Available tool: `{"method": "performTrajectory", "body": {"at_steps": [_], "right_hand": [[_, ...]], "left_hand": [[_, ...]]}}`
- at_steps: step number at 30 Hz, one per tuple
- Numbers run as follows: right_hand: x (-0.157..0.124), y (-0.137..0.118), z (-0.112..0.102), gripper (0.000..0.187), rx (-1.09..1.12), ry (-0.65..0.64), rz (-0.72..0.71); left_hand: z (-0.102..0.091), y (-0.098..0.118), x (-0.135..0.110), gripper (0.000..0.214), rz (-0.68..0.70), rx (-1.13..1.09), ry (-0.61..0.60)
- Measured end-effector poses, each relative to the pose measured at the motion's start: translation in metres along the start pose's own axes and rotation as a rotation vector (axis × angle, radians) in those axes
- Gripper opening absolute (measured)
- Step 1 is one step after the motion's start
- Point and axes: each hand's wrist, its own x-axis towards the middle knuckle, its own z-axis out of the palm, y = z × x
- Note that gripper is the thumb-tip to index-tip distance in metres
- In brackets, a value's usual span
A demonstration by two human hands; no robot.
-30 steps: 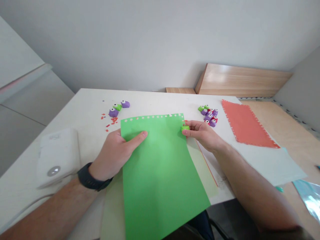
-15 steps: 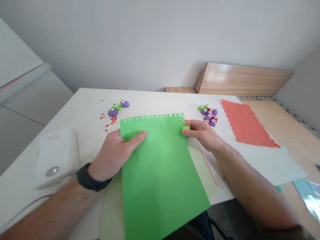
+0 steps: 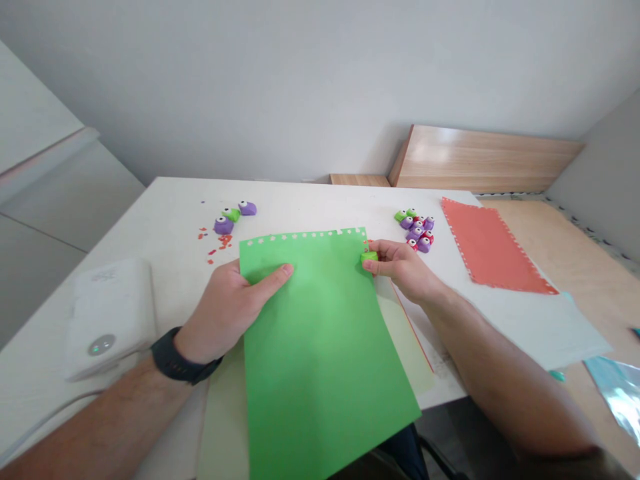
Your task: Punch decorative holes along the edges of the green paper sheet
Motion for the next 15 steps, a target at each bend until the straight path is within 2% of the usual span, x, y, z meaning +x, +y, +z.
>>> {"method": "performTrajectory", "body": {"at_steps": [15], "right_hand": [[0.002,0.006,-0.001,0.033,-0.068,0.02,-0.016]], "left_hand": [[0.0,-0.01,0.002,0.039,0.019,0.009,0.021]]}}
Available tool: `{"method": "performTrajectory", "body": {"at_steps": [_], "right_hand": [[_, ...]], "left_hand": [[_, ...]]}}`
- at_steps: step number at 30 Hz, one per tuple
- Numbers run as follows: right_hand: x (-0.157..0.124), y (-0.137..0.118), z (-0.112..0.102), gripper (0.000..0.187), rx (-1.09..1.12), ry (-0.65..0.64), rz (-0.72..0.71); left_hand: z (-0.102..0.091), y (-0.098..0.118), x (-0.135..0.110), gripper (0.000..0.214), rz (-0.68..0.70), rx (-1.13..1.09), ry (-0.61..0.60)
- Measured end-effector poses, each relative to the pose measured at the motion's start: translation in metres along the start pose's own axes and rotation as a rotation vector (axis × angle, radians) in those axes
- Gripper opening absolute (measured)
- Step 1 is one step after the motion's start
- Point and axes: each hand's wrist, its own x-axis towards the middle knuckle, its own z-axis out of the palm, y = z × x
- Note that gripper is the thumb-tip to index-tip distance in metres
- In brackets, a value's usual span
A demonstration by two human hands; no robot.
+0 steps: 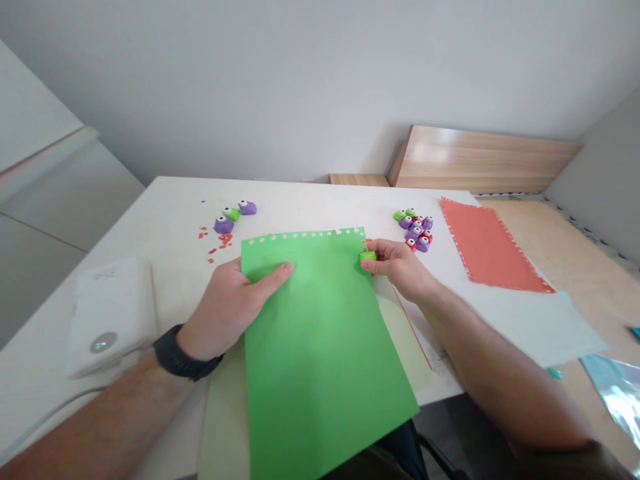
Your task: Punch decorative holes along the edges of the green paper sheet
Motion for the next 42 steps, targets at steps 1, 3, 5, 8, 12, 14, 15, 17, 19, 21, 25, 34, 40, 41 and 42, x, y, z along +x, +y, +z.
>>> {"method": "performTrajectory", "body": {"at_steps": [1,3,5,8,12,14,15,17,19,21,25,34,40,41,42], "right_hand": [[0.0,0.0,0.0,0.033,-0.005,-0.008,-0.001],[0.001,0.0,0.001,0.032,-0.023,-0.021,-0.006],[0.001,0.0,0.001,0.032,-0.043,-0.024,-0.014],[0.001,0.0,0.0,0.033,-0.069,-0.002,-0.02],[0.001,0.001,0.001,0.033,-0.097,0.019,-0.018],[0.002,0.0,0.001,0.034,-0.096,0.028,-0.016],[0.002,0.0,0.002,0.034,-0.093,0.03,-0.013],[0.002,0.0,0.002,0.035,-0.082,0.029,-0.007],[0.002,-0.001,0.003,0.037,-0.065,0.025,0.0],[0.003,-0.001,0.003,0.04,-0.039,0.043,0.003],[0.003,-0.001,0.001,0.046,0.025,0.067,0.022],[0.0,-0.006,-0.009,0.041,0.062,0.065,-0.014],[0.0,-0.007,-0.01,0.039,0.066,0.062,-0.001],[0.0,-0.007,-0.01,0.039,0.066,0.066,0.001],[0.0,-0.008,-0.01,0.039,0.067,0.07,0.001]], "left_hand": [[0.0,0.0,0.0,0.038,-0.006,0.003,-0.003],[-0.001,-0.001,0.0,0.039,-0.018,0.004,-0.008],[-0.001,-0.003,0.001,0.04,-0.022,-0.004,-0.014],[0.0,-0.004,0.001,0.041,-0.023,-0.014,-0.006],[0.001,-0.002,0.002,0.04,-0.026,0.001,0.003],[0.001,-0.001,0.001,0.04,-0.025,0.01,0.001],[0.001,0.0,0.001,0.04,-0.024,0.016,0.003],[0.001,0.001,0.0,0.039,-0.024,0.026,0.006],[0.001,0.003,0.0,0.039,-0.027,0.036,0.011],[0.001,0.004,-0.001,0.038,-0.022,0.046,0.016],[0.002,0.003,0.0,0.042,0.012,0.007,0.017],[0.0,-0.002,0.0,0.04,0.025,-0.06,-0.002],[0.0,-0.001,0.002,0.041,0.014,-0.075,0.006],[0.0,-0.001,0.002,0.042,0.012,-0.071,0.009],[-0.001,-0.001,0.002,0.042,0.013,-0.07,0.012]]}}
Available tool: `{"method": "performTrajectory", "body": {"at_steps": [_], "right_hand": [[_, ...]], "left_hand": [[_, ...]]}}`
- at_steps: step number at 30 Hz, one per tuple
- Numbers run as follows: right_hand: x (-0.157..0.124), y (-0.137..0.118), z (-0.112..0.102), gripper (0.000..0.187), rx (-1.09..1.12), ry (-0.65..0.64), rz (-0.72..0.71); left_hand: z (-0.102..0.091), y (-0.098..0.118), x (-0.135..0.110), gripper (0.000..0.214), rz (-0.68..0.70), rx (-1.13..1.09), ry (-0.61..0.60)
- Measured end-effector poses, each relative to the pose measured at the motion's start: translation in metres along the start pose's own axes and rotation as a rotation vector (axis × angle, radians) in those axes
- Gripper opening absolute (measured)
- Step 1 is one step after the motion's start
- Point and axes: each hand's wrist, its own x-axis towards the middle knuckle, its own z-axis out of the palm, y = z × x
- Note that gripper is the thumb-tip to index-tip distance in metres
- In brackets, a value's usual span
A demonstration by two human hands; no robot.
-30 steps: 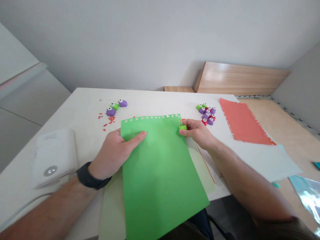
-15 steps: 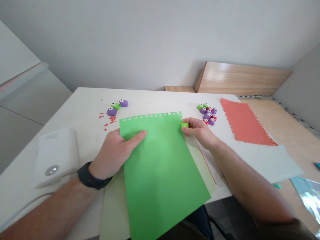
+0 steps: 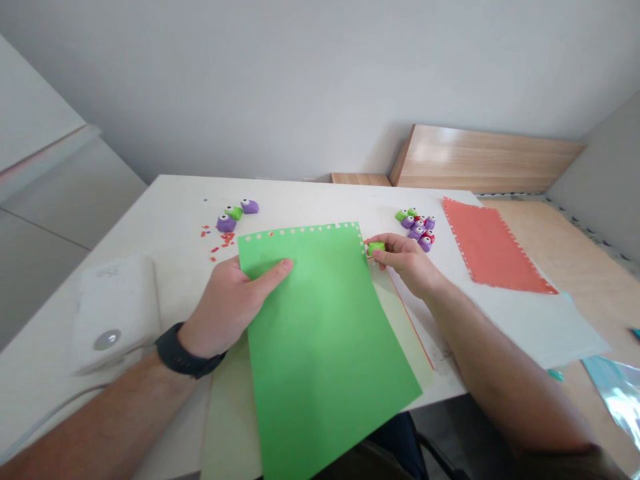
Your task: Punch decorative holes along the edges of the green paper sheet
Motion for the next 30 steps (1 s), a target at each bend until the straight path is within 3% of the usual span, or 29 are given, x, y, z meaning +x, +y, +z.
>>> {"method": "performTrajectory", "body": {"at_steps": [13,30], "right_hand": [[-0.002,-0.002,0.001,0.046,-0.018,-0.013,0.052],[-0.002,-0.003,0.0,0.049,-0.026,-0.039,0.052]], "left_hand": [[0.003,0.013,-0.006,0.05,-0.045,-0.009,0.018],[0.002,0.011,-0.005,0.039,-0.051,0.001,0.027]]}}
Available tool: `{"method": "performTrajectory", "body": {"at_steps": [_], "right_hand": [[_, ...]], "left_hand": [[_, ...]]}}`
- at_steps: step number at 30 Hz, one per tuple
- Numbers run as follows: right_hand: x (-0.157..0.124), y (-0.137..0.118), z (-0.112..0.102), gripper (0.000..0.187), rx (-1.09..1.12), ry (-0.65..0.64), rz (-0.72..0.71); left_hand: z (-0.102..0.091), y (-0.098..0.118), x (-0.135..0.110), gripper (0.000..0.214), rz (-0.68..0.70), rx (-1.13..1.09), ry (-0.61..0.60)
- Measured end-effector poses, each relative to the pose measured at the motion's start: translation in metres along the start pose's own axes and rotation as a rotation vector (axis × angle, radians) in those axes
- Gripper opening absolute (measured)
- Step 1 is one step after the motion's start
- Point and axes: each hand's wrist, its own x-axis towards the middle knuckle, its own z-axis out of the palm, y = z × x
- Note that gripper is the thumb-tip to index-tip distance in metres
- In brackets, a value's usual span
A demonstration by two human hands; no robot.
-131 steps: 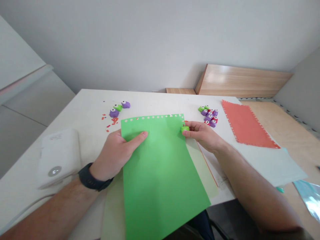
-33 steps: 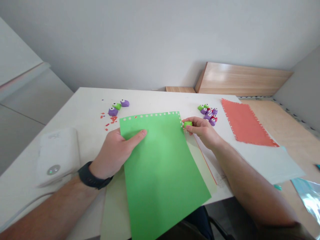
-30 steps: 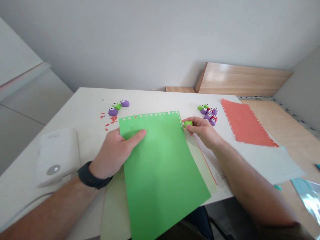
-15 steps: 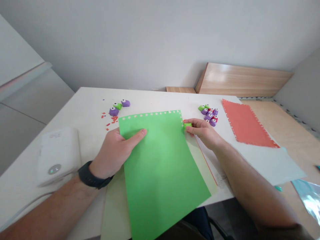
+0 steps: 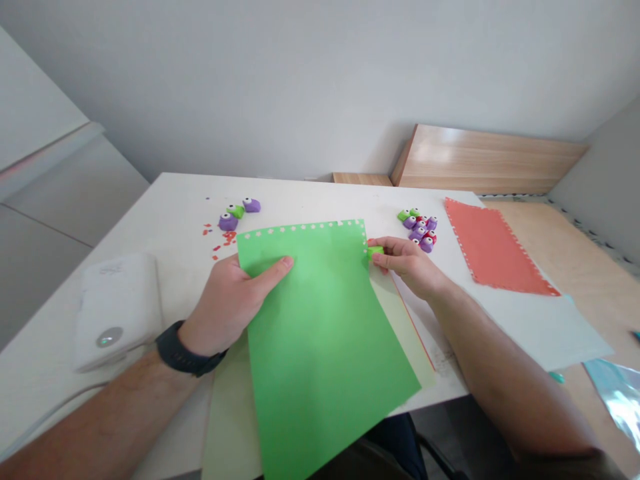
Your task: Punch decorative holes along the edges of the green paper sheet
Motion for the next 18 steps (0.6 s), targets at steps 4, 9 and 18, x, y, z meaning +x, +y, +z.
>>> {"method": "performTrajectory", "body": {"at_steps": [4,9,18], "right_hand": [[-0.001,-0.002,0.001,0.05,0.001,-0.007,0.011],[-0.001,0.0,0.0,0.049,0.011,-0.016,0.02],[0.0,0.008,-0.003,0.047,-0.048,-0.065,-0.018]], "left_hand": [[0.0,0.0,0.0,0.039,-0.003,0.013,0.012],[-0.001,-0.001,0.0,0.042,0.006,0.007,0.013],[0.0,-0.001,0.0,0.045,0.016,0.014,0.01]]}}
